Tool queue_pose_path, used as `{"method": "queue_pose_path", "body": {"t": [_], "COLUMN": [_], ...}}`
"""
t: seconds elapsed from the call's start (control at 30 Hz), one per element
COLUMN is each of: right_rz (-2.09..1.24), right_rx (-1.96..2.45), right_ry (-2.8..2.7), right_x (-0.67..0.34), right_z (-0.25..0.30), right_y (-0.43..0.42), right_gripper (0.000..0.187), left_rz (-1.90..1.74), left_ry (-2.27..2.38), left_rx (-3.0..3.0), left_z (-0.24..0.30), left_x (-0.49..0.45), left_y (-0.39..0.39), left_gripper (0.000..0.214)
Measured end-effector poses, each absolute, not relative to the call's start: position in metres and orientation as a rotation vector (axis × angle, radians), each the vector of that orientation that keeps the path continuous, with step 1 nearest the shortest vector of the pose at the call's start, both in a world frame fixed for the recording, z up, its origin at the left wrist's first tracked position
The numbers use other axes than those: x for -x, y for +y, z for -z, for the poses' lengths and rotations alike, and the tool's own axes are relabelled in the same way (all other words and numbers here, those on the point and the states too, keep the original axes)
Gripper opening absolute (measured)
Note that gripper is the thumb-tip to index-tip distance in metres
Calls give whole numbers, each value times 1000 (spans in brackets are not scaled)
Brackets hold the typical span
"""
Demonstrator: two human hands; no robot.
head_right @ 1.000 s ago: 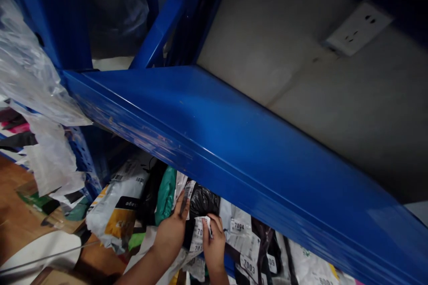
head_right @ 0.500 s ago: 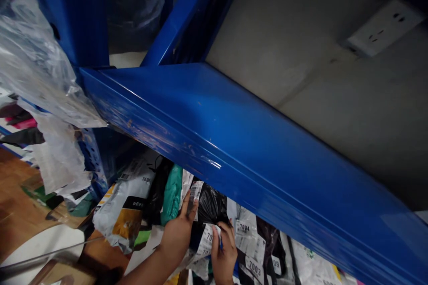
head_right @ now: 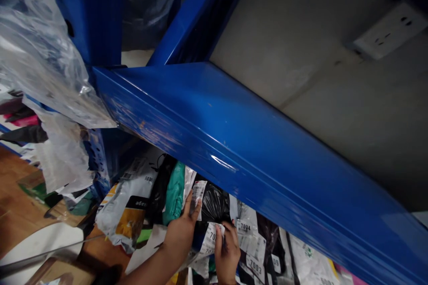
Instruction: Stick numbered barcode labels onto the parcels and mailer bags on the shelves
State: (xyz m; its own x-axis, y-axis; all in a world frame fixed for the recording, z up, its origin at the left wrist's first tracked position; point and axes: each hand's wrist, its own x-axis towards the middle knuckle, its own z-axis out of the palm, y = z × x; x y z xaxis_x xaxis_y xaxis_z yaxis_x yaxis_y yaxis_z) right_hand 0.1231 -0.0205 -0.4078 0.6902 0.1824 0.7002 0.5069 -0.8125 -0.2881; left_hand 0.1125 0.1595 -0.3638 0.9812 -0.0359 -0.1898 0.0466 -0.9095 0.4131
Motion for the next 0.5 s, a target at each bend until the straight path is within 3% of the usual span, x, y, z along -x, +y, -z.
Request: {"method": "queue_pose_path", "body": {"t": [0.27,0.5], "right_rz": [868,400], "right_rx": [2414,2176], "right_ry": [-474,-141], "right_x": [-121,-124], "right_z": [404,391], "right_y": [-19,-9], "right_gripper": [22,30], "left_rz": [253,44], "left_ry": [9,21], "left_rx": [-2711,-2692], "left_z": [363,375], "left_x": [-112,-111], "left_y": [159,152], "left_gripper": [76,67]}}
